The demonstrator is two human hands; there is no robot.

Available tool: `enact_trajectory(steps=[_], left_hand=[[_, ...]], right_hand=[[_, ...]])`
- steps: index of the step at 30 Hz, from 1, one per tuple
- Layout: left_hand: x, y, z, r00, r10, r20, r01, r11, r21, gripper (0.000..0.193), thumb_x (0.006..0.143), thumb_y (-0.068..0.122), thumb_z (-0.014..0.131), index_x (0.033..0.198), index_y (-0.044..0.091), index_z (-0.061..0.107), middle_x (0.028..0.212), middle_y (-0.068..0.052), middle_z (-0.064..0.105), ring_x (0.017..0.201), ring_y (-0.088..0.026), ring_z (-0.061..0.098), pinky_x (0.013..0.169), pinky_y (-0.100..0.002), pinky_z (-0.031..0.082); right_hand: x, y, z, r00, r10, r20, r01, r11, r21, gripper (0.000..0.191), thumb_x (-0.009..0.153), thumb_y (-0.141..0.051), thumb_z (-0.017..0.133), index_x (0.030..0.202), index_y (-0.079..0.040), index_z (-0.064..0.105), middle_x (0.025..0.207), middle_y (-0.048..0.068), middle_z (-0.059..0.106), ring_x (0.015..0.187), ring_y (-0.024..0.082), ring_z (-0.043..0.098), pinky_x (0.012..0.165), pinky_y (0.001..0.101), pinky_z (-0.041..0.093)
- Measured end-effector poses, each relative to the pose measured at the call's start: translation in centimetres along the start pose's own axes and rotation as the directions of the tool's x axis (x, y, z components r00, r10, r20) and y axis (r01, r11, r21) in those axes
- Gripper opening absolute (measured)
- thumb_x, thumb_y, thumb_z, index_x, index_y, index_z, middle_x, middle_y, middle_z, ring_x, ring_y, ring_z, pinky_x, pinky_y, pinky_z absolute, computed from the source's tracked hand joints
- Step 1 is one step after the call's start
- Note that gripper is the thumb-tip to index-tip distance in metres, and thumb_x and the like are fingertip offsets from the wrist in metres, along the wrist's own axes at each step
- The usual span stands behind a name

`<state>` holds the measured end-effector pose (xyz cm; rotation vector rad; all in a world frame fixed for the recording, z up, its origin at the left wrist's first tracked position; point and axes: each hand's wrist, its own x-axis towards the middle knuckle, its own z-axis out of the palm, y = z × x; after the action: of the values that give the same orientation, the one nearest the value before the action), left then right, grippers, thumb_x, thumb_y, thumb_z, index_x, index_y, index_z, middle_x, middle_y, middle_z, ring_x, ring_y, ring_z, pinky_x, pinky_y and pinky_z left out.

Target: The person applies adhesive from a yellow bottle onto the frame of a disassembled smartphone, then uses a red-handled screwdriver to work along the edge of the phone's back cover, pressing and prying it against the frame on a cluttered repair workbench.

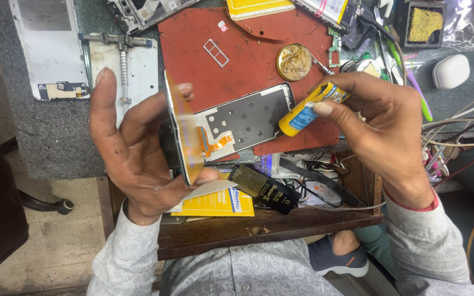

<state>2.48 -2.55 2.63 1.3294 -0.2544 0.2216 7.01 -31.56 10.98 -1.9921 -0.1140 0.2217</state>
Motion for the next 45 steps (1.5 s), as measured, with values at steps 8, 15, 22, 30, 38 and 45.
enact_trajectory(steps=[8, 15, 22, 30, 38, 45], left_hand=[[-0.1, -0.1, 0.0, 1.0, 0.019, 0.007, -0.019, 1.0, 0.008, 0.119, 0.084, 0.02, 0.094, 0.163, 0.014, 0.006, 0.144, -0.018, 0.061, 0.131, -0.023, 0.062, 0.114, -0.039, 0.058], [0.0, -0.2, 0.0, 1.0, 0.017, -0.005, -0.017, 1.0, 0.008, 0.122, 0.083, 0.021, 0.094, 0.165, 0.013, 0.005, 0.144, -0.018, 0.06, 0.135, -0.025, 0.065, 0.113, -0.04, 0.058], [-0.1, 0.0, 0.1, 1.0, 0.016, -0.004, -0.016, 1.0, 0.025, 0.119, 0.084, 0.023, 0.094, 0.162, 0.012, 0.005, 0.144, -0.017, 0.061, 0.132, -0.023, 0.061, 0.114, -0.039, 0.057], [-0.2, -0.3, -0.1, 1.0, 0.025, -0.011, -0.024, 0.998, 0.05, 0.119, 0.086, 0.024, 0.095, 0.164, 0.012, 0.006, 0.145, -0.016, 0.061, 0.135, -0.023, 0.06, 0.117, -0.038, 0.055], [-0.3, -0.3, -0.1, 1.0, 0.012, -0.016, -0.012, 0.999, 0.043, 0.12, 0.085, 0.025, 0.095, 0.164, 0.011, 0.006, 0.145, -0.015, 0.061, 0.136, -0.024, 0.059, 0.118, -0.039, 0.055], [-0.3, -0.1, -0.1, 1.0, 0.002, -0.018, -0.001, 1.0, 0.03, 0.12, 0.086, 0.025, 0.095, 0.164, 0.011, 0.004, 0.146, -0.016, 0.061, 0.135, -0.023, 0.06, 0.118, -0.039, 0.054]], right_hand=[[0.0, 0.2, 0.4, 1.0, 0.02, 0.017, -0.02, 0.998, 0.053, 0.023, 0.101, 0.005, 0.067, 0.123, 0.009, 0.066, 0.11, 0.01, 0.072, 0.105, 0.012, 0.069, 0.093, 0.0265, 0.057], [0.1, 0.4, 0.7, 0.999, 0.022, 0.034, -0.024, 0.997, 0.076, 0.022, 0.102, 0.003, 0.067, 0.123, 0.009, 0.066, 0.109, 0.01, 0.074, 0.103, 0.013, 0.07, 0.093, 0.0274, 0.058], [0.0, 0.7, 0.1, 1.0, 0.006, 0.012, -0.007, 0.999, 0.049, 0.023, 0.101, 0.004, 0.068, 0.124, 0.009, 0.065, 0.112, 0.01, 0.072, 0.106, 0.014, 0.07, 0.095, 0.0281, 0.058], [-0.1, 0.6, 0.2, 1.0, 0.011, 0.001, -0.011, 0.998, 0.063, 0.023, 0.101, 0.005, 0.068, 0.124, 0.009, 0.065, 0.112, 0.01, 0.072, 0.106, 0.014, 0.07, 0.095, 0.028, 0.058], [-0.1, 0.6, 0.2, 1.0, 0.023, 0.002, -0.023, 0.998, 0.05, 0.023, 0.101, 0.004, 0.067, 0.123, 0.009, 0.065, 0.112, 0.01, 0.072, 0.107, 0.014, 0.07, 0.095, 0.0274, 0.058], [-0.3, 0.9, -0.3, 1.0, 0.008, -0.028, -0.006, 0.997, 0.075, 0.023, 0.102, 0.004, 0.069, 0.125, 0.008, 0.065, 0.113, 0.009, 0.071, 0.108, 0.014, 0.07, 0.097, 0.0275, 0.058]])
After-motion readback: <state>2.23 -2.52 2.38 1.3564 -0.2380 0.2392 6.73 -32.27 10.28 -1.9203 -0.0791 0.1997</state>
